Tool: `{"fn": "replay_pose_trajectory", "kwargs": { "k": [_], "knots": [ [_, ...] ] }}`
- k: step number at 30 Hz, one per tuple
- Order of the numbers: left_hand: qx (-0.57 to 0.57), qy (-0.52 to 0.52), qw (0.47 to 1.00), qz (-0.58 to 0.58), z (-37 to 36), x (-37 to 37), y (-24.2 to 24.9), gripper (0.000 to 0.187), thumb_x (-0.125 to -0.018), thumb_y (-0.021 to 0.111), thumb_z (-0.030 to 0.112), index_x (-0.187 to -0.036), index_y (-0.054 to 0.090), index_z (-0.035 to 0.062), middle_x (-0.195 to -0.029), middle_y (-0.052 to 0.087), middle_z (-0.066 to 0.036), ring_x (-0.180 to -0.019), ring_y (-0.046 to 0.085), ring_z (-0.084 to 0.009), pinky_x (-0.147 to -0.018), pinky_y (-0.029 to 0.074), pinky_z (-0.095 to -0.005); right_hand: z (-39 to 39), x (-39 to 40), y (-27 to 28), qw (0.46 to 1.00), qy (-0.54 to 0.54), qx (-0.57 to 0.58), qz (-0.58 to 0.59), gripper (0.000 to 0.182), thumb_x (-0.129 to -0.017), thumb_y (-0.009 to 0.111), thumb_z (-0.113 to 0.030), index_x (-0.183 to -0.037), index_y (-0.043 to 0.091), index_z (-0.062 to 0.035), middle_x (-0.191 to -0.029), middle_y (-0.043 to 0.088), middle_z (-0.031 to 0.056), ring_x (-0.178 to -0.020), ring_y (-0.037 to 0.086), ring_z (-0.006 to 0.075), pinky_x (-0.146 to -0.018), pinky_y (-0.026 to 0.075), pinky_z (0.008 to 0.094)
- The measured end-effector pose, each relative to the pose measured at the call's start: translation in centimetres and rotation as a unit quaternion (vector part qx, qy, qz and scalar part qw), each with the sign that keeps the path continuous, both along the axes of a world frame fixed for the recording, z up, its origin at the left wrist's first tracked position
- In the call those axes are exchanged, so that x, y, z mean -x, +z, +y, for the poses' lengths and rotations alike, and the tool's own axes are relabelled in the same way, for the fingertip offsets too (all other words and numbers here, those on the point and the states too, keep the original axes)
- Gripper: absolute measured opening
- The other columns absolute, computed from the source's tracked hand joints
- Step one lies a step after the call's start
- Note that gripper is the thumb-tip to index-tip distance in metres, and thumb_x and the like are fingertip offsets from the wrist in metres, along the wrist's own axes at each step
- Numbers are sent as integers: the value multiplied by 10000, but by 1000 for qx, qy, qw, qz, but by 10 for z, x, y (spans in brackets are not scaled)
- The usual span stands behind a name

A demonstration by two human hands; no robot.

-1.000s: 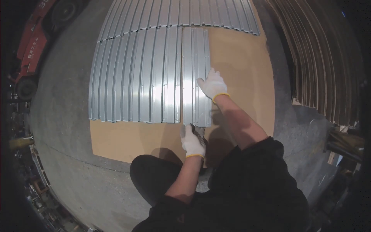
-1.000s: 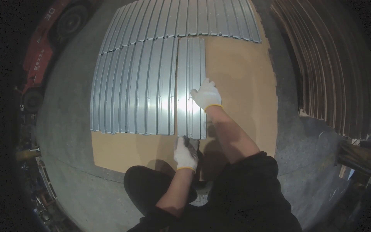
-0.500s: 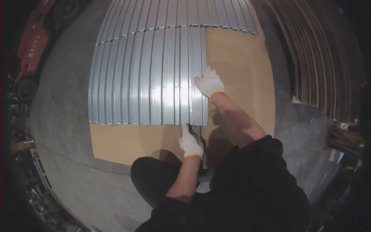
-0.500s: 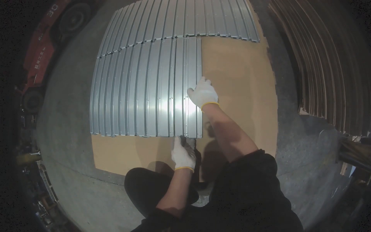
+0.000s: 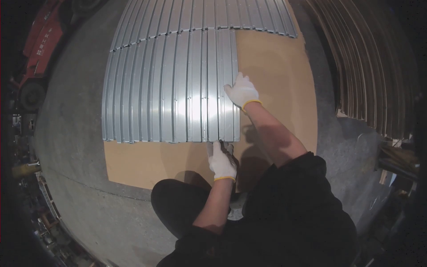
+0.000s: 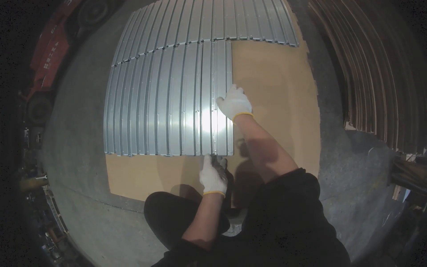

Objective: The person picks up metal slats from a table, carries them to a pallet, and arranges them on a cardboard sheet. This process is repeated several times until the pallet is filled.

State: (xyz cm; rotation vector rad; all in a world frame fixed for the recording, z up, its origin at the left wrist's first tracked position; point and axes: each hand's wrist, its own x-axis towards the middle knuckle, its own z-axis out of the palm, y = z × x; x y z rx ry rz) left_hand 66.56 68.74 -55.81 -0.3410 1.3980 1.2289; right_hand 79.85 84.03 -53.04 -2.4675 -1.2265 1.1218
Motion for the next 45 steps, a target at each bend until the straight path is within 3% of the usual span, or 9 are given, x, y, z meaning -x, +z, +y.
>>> {"fn": "replay_pose_trajectory", "kwargs": {
  "k": [3, 9, 24, 30, 33, 36, 39, 42, 45],
  "knots": [
    [9, -23, 999, -45, -5, 1, -17, 127, -865, 520, 130, -802, 433, 197, -616, 429, 13, -481, 392, -87, -401, 218, -209, -3, 3, 3, 1000, -5, -4, -9, 551, -877, 458, -416, -1261, 387, -28, -1232, 472, 212, -1086, 552, 408, -874, 452, 511],
    [6, -25, 996, -83, -14, 3, -35, 516, -859, 588, 172, -1357, 452, 190, -902, 593, -66, -765, 575, -167, -778, 483, -325, -4, 2, 1, 1000, 12, -7, -14, 632, -881, 465, -460, -1331, 345, -33, -1263, 463, 207, -1115, 541, 406, -883, 450, 513],
    [-7, 4, 995, -98, -14, 1, -14, 323, -886, 596, 135, -1205, 566, 179, -1113, 659, -85, -1006, 646, -203, -912, 493, -349, -5, -4, 3, 1000, 14, -10, -15, 588, -880, 460, -422, -1319, 371, -42, -1279, 453, 217, -1136, 519, 413, -916, 444, 506],
    [78, -76, 987, -117, -44, 25, 80, 69, -887, 583, 91, -895, 585, 159, -802, 605, -55, -686, 615, -219, -608, 534, -331, -85, -9, 66, 996, -77, -11, 32, 595, -863, 436, -429, -1381, 422, -138, -1332, 475, 156, -1211, 490, 348, -1012, 380, 448],
    [112, -289, 951, -23, -42, 58, 182, 91, -912, 586, 191, -982, 641, 210, -672, 564, 2, -473, 474, -108, -386, 323, -226, -191, -12, 94, 968, -210, -132, 42, 213, -815, 523, -324, -928, 559, -147, -888, 559, 35, -855, 521, 184, -776, 403, 336],
    [74, -447, 888, 80, -36, 111, 260, 88, -916, 577, 259, -951, 650, 225, -547, 458, 33, -346, 371, -73, -287, 225, -216, -322, -9, 183, 952, -306, -18, 15, 412, -876, 511, -455, -1070, 644, -117, -1056, 649, 130, -1054, 576, 306, -860, 429, 392],
    [53, -650, 695, 302, -29, 178, 317, 236, -852, 574, 411, -984, 676, 244, -619, 565, 26, -443, 488, -102, -381, 374, -263, -466, 10, 279, 916, -355, 182, 43, 508, -836, 513, -414, -1203, 633, -85, -1215, 635, 152, -1171, 564, 336, -968, 423, 390],
    [96, -842, 420, 325, -10, 270, 308, 660, -878, 411, 606, -1320, 502, 124, -1276, 479, -135, -1168, 420, -307, -970, 306, -387, -659, 70, 302, 927, -324, 185, 28, 333, -845, 489, -332, -1001, 648, -84, -830, 630, 102, -723, 615, 232, -594, 491, 327],
    [-95, -920, -160, 345, 4, 322, 293, 411, -765, 589, 318, -1117, 648, 115, -1198, 602, -182, -1133, 565, -359, -955, 450, -445, -682, 173, 440, 695, -713, 96, 2, 221, -788, 501, -326, -809, 558, -113, -717, 595, 64, -588, 571, 183, -512, 459, 315]
  ]
}}
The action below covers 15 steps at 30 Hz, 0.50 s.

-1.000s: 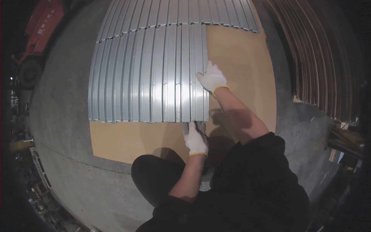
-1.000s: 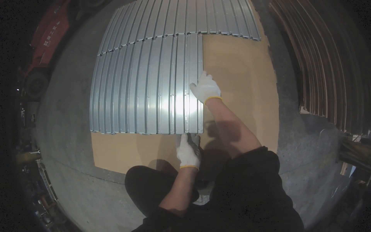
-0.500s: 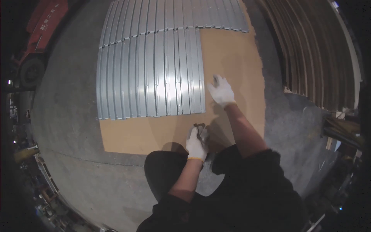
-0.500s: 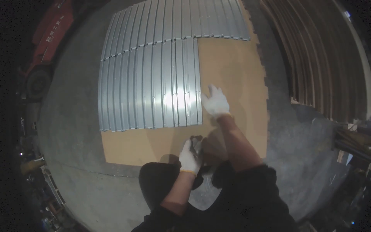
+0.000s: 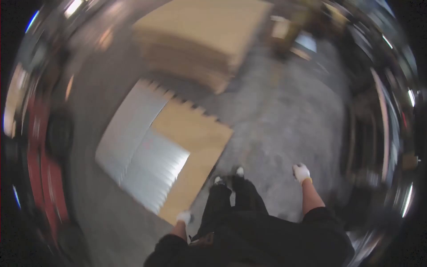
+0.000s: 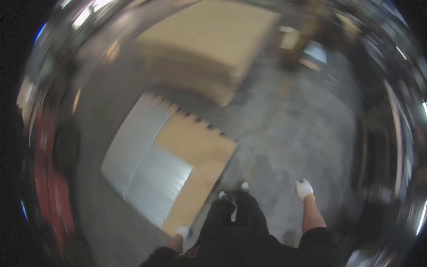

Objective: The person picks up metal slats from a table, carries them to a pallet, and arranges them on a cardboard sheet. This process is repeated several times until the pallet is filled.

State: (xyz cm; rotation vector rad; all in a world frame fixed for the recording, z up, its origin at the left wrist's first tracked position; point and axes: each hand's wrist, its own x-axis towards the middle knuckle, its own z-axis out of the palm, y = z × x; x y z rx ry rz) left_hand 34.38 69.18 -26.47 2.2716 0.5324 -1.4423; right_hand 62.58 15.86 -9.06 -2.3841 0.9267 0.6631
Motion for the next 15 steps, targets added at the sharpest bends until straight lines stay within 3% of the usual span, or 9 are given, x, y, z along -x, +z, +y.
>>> {"fn": "replay_pose_trajectory", "kwargs": {
  "k": [2, 4, 6, 10, 12, 14, 15],
  "knots": [
    [-3, -175, 984, -40, 11, 33, -74, 358, -759, 590, 316, -1060, 666, 137, -1133, 625, -157, -1091, 590, -344, -913, 462, -430, -6, 81, 57, 967, -213, -78, -113, 185, -794, 550, -297, -861, 627, -143, -699, 602, 15, -576, 562, 124, -497, 462, 275],
    [-15, -363, 929, -64, 26, -20, -104, 307, -753, 591, 314, -1003, 684, 160, -1069, 648, -132, -1050, 615, -329, -871, 473, -415, -7, 175, 87, 914, -351, -119, -165, 246, -797, 563, -309, -968, 646, -152, -745, 627, 6, -618, 584, 106, -525, 482, 258],
    [-31, -542, 837, -64, 18, -87, -108, 261, -748, 592, 312, -945, 702, 182, -1004, 671, -107, -1008, 640, -315, -829, 484, -400, 1, 286, 91, 858, -455, -154, -184, 368, -800, 562, -337, -1108, 648, -156, -821, 661, 11, -686, 618, 100, -573, 510, 249],
    [-73, -788, 610, -36, -56, -200, -21, 190, -737, 594, 308, -830, 739, 227, -875, 717, -58, -925, 691, -285, -745, 507, -370, 58, 510, 35, 784, -574, -181, -155, 412, -824, 478, -354, -1157, 619, -157, -928, 666, 6, -723, 644, 144, -677, 532, 278],
    [-116, -931, 342, -62, -162, -196, 13, 205, -640, 593, 195, -820, 687, 215, -805, 681, -35, -858, 691, -317, -615, 481, -336, 91, 618, 2, 739, -641, -166, -127, 385, -822, 448, -362, -1091, 639, -163, -803, 663, 10, -601, 602, 161, -653, 512, 285],
    [-33, -886, 420, -192, -264, -125, 79, 178, -714, 577, 182, -843, 692, 139, -870, 692, -91, -888, 680, -325, -743, 513, -358, 122, 712, 3, 686, -698, -187, -79, 348, -819, 414, -353, -1018, 626, -163, -781, 653, 3, -567, 607, 171, -651, 493, 285],
    [-13, -876, 433, -213, -298, -78, 108, 177, -733, 573, 179, -849, 693, 119, -886, 695, -105, -895, 677, -327, -775, 521, -363, 148, 750, 0, 666, -716, -199, -60, 340, -818, 406, -351, -1000, 623, -163, -775, 651, 1, -559, 609, 173, -651, 488, 285]
  ]
}}
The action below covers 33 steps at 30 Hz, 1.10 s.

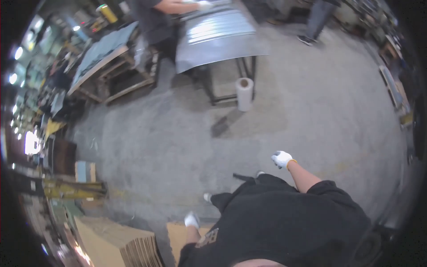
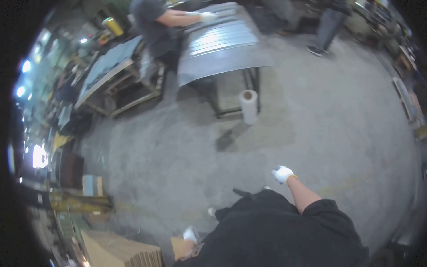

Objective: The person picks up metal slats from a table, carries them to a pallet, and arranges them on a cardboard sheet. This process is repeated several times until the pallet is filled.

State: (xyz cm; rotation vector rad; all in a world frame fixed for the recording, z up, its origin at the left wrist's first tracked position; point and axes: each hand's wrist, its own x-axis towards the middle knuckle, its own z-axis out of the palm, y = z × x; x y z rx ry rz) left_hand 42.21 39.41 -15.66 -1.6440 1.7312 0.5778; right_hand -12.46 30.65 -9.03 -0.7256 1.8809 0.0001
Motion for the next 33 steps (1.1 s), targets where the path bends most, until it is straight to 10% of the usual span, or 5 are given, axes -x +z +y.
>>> {"fn": "replay_pose_trajectory", "kwargs": {
  "k": [3, 8, 17, 27, 33],
  "knots": [
    [57, 494, 825, 268, -117, 161, 48, 198, -867, 515, 304, -703, 498, 194, -640, 451, -22, -580, 426, -172, -550, 364, -344, 32, 84, -13, 981, -186, 46, -34, 329, -843, 503, -268, -1097, 614, -90, -836, 640, 51, -670, 601, 153, -522, 483, 277],
    [12, 426, 807, 408, -252, 389, 126, 235, -871, 550, 283, -1067, 626, 177, -727, 623, -13, -488, 490, -99, -441, 423, -261, -29, 150, 22, 967, -236, 80, -49, 413, -830, 540, -274, -1201, 606, -107, -959, 669, 40, -792, 630, 134, -708, 521, 255],
    [-69, 399, 735, 544, -424, 578, 133, 280, -919, 501, 221, -1167, 574, 115, -785, 613, -29, -469, 504, -86, -424, 430, -228, -270, 285, 101, 983, -21, 182, 25, 518, -878, 574, -398, -1336, 535, -160, -1325, 580, 42, -1228, 531, 200, -1067, 371, 320],
    [81, 608, 557, 560, -494, 627, 178, 239, -926, 500, 160, -1137, 574, 72, -781, 572, -66, -542, 495, -96, -463, 424, -244, -643, 266, 140, 853, 418, 301, 82, 765, -817, 571, -482, -1471, 302, -191, -1503, 293, 197, -1383, 276, 369, -1084, 323, 502],
    [162, 728, 421, 516, -535, 679, 167, 260, -929, 458, 116, -1162, 536, 31, -747, 575, -73, -537, 518, -120, -490, 446, -216, -729, 238, 107, 753, 556, 326, 133, 535, -735, 638, -413, -1139, 444, -121, -1108, 497, 190, -1010, 497, 390, -834, 443, 460]
  ]
}}
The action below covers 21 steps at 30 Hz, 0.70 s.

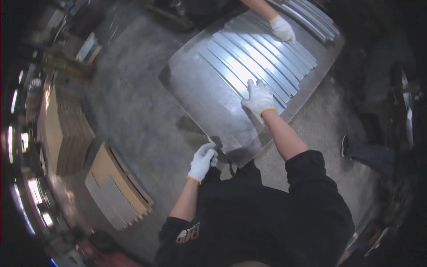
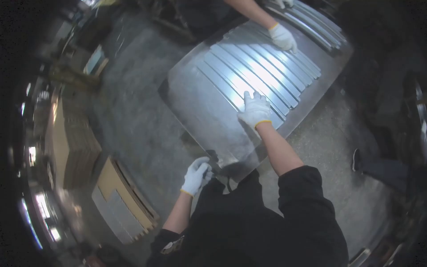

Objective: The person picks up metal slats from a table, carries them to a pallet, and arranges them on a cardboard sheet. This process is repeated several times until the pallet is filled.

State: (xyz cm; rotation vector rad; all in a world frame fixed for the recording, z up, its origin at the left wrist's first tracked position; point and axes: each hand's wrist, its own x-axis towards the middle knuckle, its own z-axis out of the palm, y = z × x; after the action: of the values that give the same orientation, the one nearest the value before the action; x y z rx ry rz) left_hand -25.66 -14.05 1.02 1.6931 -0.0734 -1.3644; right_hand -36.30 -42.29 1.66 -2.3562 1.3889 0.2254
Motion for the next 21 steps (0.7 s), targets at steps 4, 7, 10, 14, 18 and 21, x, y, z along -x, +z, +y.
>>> {"fn": "replay_pose_trajectory", "kwargs": {
  "k": [4, 7, 10, 14, 18, 21],
  "knots": [
    [-10, 67, 996, -49, -43, 22, -4, 244, -913, 491, 125, -1137, 563, 61, -728, 581, -58, -567, 536, -101, -504, 448, -198, 30, 1, -1, 999, 28, -39, -14, 539, -763, 621, -420, -1171, 404, -141, -1156, 470, 196, -1027, 485, 383, -805, 470, 480],
    [-43, 115, 985, -118, -66, 28, -18, 262, -866, 539, 153, -1115, 604, 108, -738, 603, -38, -608, 549, -89, -569, 476, -214, 59, 6, -14, 997, 37, -42, -45, 598, -740, 640, -421, -1219, 409, -148, -1142, 496, 198, -973, 522, 391, -805, 464, 481],
    [-99, 119, 969, -190, -75, 27, -17, 325, -823, 576, 239, -1132, 636, 156, -833, 647, -26, -721, 579, -106, -714, 480, -242, 76, 12, -8, 994, 54, -46, -78, 566, -738, 632, -406, -1199, 431, -146, -1073, 525, 175, -886, 554, 393, -743, 462, 490],
    [-195, 106, 930, -292, -77, 19, -9, 452, -806, 560, 381, -1224, 592, 210, -1138, 611, -34, -1018, 618, -190, -963, 428, -320, 53, 9, 15, 987, -15, -131, -88, 587, -804, 589, -387, -1284, 385, -119, -1164, 501, 171, -1013, 531, 340, -818, 496, 498],
    [-257, 72, 909, -320, -85, 13, -17, 748, -768, 562, 546, -1408, 400, 194, -1391, 448, -113, -1218, 513, -314, -1029, 386, -443, 37, -13, -19, 987, 0, -157, -22, 608, -816, 518, -535, -1205, 408, -82, -1169, 485, 200, -971, 575, 415, -795, 468, 508],
    [-270, 114, 941, -167, -95, 1, -13, 962, -709, 589, 624, -1504, 221, 226, -1486, 379, -128, -1282, 462, -353, -1061, 356, -449, 54, -26, -38, 992, 17, -124, -30, 568, -794, 567, -535, -1108, 431, -82, -1092, 496, 192, -924, 577, 426, -760, 451, 514]
  ]
}}
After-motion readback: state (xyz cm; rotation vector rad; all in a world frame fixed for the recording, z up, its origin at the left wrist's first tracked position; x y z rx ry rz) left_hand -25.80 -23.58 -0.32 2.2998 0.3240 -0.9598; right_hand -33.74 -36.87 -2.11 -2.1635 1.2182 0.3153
